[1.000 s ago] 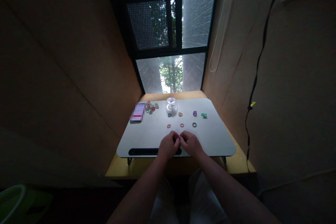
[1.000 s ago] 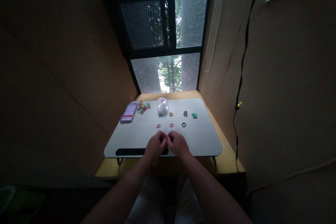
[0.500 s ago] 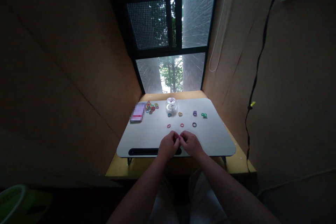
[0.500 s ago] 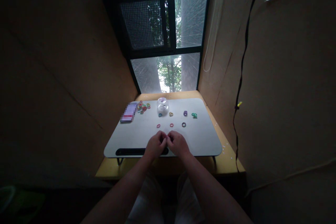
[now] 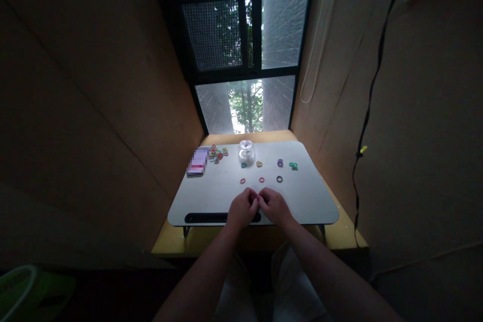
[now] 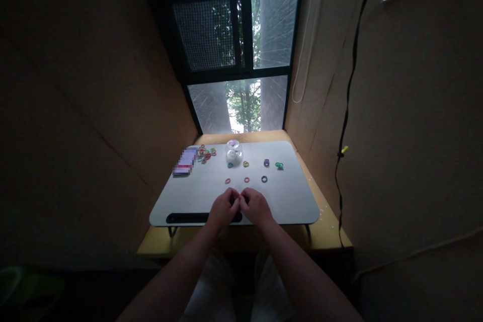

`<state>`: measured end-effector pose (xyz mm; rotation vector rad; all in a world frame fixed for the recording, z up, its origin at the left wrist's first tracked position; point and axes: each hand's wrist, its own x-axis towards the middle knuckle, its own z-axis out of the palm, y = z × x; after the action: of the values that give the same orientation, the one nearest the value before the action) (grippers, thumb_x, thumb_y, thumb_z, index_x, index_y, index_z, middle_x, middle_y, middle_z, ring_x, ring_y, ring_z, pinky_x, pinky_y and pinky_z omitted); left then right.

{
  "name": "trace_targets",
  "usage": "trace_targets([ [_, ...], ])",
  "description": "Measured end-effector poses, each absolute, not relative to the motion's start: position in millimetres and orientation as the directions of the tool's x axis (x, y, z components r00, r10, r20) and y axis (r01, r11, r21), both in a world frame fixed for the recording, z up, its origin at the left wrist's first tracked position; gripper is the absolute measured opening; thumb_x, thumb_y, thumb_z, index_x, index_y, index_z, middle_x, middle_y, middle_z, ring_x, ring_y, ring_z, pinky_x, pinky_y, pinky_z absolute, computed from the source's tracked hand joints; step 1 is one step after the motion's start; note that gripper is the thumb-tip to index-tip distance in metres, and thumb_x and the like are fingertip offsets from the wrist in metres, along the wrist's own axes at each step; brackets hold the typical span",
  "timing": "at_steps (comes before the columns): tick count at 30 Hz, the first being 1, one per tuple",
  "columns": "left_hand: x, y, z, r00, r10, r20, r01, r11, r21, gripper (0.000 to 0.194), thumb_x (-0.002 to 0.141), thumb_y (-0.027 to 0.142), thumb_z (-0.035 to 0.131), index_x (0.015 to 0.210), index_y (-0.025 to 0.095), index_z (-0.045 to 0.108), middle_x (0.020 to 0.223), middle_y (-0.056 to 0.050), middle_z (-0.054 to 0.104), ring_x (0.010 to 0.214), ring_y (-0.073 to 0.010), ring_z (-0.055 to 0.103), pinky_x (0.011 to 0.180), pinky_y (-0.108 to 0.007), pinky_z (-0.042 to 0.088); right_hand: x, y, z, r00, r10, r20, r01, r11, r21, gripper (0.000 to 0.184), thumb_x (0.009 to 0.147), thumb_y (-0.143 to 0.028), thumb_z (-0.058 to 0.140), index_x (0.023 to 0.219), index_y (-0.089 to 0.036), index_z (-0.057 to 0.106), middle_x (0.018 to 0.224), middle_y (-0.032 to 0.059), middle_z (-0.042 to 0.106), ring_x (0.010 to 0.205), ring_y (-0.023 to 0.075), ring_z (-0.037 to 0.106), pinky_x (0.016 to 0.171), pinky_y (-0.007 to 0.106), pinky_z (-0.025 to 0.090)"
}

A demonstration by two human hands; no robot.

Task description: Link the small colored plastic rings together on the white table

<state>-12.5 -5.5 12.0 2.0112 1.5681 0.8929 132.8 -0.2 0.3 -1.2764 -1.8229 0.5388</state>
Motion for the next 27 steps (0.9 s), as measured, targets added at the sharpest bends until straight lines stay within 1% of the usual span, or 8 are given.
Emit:
trace_targets([
  [27, -12.7, -4.6, 10.7, 0.148, 0.963, 0.223, 0.668, -0.264, 0.696, 0.008, 0.083, 0.029, 0.052, 0.083, 0.021, 0.054, 0.070, 0.002, 0.060, 0.064, -0.0117, 0.053, 0.061, -0.023, 0.036, 133.2, -0.4, 1.5, -0.156, 0.911, 0.383, 0.571, 0.399, -0.717, 0.012, 0.082, -0.020, 0.049, 0.073, -0.020, 0.057, 0.070, 0.0004, 0.059, 0.066, 0.0133, 0.052, 0.062, 0.023, 0.037],
])
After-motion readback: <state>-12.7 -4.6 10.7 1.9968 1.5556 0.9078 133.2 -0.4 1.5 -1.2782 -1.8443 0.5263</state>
